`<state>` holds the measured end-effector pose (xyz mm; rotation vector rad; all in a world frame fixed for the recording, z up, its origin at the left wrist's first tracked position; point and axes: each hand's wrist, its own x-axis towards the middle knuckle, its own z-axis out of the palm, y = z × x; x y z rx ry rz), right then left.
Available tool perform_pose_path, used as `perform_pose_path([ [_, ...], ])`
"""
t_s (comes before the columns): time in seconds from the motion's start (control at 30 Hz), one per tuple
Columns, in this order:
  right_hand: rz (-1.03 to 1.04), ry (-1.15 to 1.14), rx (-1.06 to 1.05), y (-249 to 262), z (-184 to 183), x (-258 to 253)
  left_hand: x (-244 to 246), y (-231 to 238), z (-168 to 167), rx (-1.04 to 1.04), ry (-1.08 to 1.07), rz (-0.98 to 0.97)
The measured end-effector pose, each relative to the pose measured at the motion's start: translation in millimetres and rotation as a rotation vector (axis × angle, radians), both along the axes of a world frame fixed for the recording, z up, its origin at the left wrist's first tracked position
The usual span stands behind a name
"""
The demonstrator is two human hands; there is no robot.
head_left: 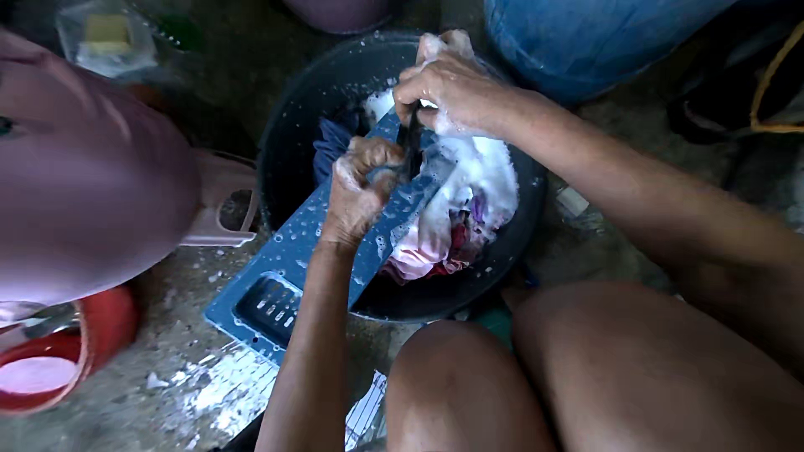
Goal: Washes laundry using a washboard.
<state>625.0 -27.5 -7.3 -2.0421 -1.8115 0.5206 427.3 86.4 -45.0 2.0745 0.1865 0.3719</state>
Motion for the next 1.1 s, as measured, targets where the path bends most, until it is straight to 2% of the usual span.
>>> perform_pose_path([
  [0.03, -0.009, 0.002, 0.063, 0, -2, -4, -4, -2, -2, 0.000, 0.043, 0.004],
  [0.1, -0.013, 0.020, 0.140, -2, -2, -14, -10, -3, -1, 0.219, 0.258, 0.049],
  [0.17, 0.032, 0.106, 0.196, -4, -7, -27, -8, -4, 7, 0.476, 0.644, 0.065],
  [0.23, 0.131, 0.190, 0.218, -7, -16, -49, -1, -7, 9, 0.580, 0.934, 0.102],
  [0.3, 0.248, 0.204, 0.204, -14, -33, -75, 0, -14, 7, 0.599, 1.051, 0.142],
  [0.37, 0.307, 0.248, 0.193, -22, -54, -95, 4, -9, 0, 0.457, 1.020, 0.204],
  [0.4, 0.310, 0.282, 0.224, -26, -66, -101, 4, -2, -6, 0.277, 0.918, 0.254],
  [0.47, 0.260, 0.355, 0.314, -32, -86, -106, -3, 5, -25, -0.255, 0.655, 0.405],
  [0.5, 0.207, 0.373, 0.386, -32, -93, -106, -6, 2, -34, -0.437, 0.514, 0.487],
  [0.57, 0.127, 0.369, 0.483, -31, -97, -105, -11, -12, -46, -0.650, 0.288, 0.554],
  [0.6, 0.121, 0.346, 0.467, -31, -95, -106, -13, -18, -50, -0.733, 0.236, 0.541],
  [0.63, 0.128, 0.319, 0.440, -31, -93, -108, -15, -23, -55, -0.753, 0.201, 0.536],
  [0.67, 0.141, 0.295, 0.407, -31, -93, -111, -18, -26, -63, -0.687, 0.186, 0.557],
  [0.77, 0.181, 0.269, 0.359, -33, -101, -117, -26, -23, -90, -0.152, 0.333, 0.537],
  [0.83, 0.207, 0.312, 0.346, -38, -110, -120, -31, -26, -90, -0.046, 0.486, 0.516],
  [0.9, 0.217, 0.344, 0.372, -42, -116, -127, -35, -36, -82, -0.224, 0.531, 0.566],
  [0.97, 0.224, 0.341, 0.457, -46, -122, -134, -32, -52, -52, -0.744, 0.432, 0.654],
  [1.03, 0.225, 0.349, 0.559, -51, -125, -136, -9, -72, -9, -1.252, 0.393, 0.756],
  [1.07, 0.231, 0.350, 0.592, -53, -123, -132, 0, -72, -1, -1.463, 0.428, 0.752],
  [1.1, 0.236, 0.339, 0.620, -56, -119, -127, 3, -63, -10, -1.652, 0.463, 0.701],
])
